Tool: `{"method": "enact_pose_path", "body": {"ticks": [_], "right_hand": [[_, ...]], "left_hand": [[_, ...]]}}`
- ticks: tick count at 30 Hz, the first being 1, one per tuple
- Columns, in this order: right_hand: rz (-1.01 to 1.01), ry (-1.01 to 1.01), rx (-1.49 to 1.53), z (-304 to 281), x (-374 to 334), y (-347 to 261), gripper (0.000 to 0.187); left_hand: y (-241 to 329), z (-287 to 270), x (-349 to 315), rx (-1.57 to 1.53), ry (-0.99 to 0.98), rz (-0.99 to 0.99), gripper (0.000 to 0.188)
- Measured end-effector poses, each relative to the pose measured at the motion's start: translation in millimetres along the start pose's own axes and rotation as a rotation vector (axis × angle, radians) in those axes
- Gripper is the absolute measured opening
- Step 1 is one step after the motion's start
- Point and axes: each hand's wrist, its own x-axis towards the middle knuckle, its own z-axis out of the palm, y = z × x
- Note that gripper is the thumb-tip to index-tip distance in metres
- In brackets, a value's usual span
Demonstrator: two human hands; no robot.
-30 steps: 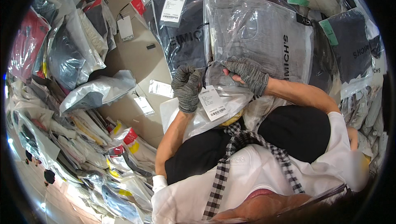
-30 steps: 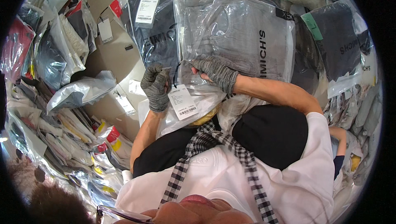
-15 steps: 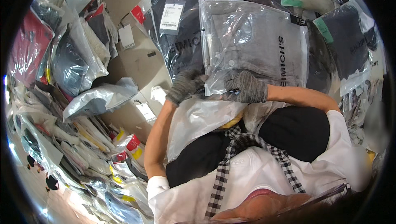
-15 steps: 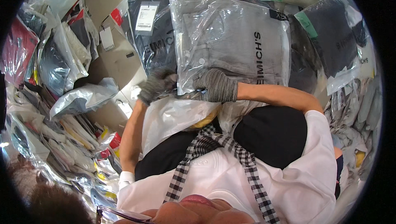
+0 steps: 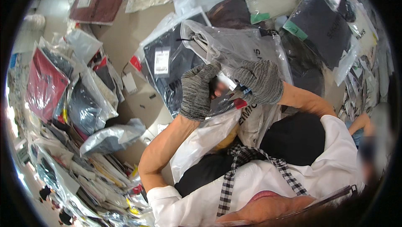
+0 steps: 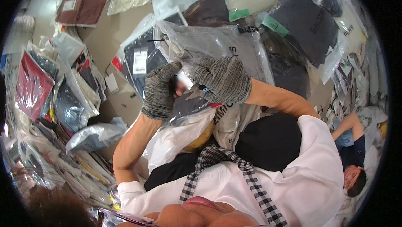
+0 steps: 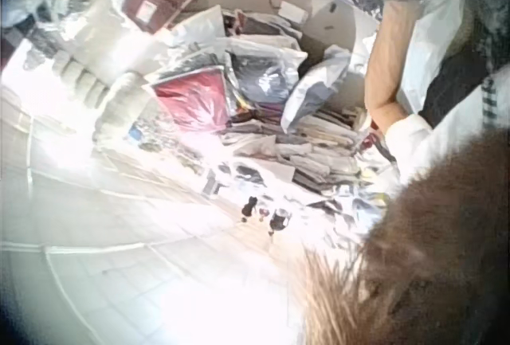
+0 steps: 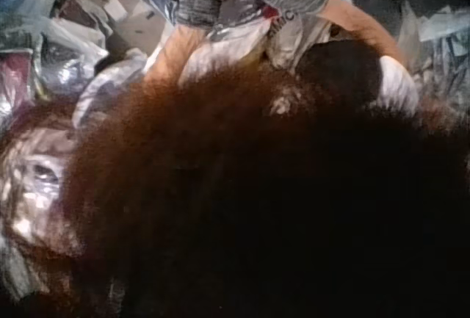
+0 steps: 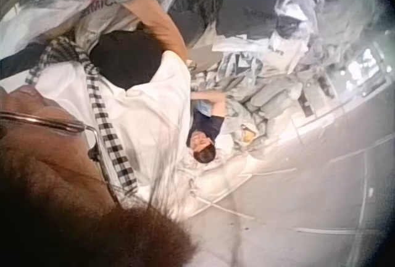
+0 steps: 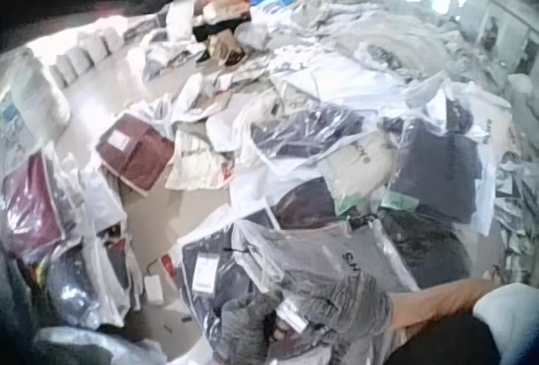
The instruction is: The person unpacks several plastic bags containing folded clothes, including black, grey, and yellow garments. They use a small knife to cut open the packaging, remove the clothes, and place them aside.
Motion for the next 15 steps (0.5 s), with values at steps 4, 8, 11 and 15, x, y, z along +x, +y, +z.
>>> {"method": "enact_pose_path", "body": {"ticks": [4, 8, 11, 15], "right_hand": [[0.032, 0.098, 0.034, -22, 4, 5, 0.037], [0.081, 0.109, -0.06, -38, -9, 12, 0.035], [0.033, 0.344, 0.012, -37, -13, 20, 0.03], [0.044, 0.253, -0.063, -44, -13, 13, 0.033]], "left_hand": [[20, 19, -2, 0.053, -0.054, 0.05, 0.023], [35, 31, -10, 0.324, -0.122, 0.519, 0.015], [34, 32, 1, 0.869, -0.176, 1.23, 0.019], [37, 37, 6, 1.056, -0.129, 1.385, 0.022]]}}
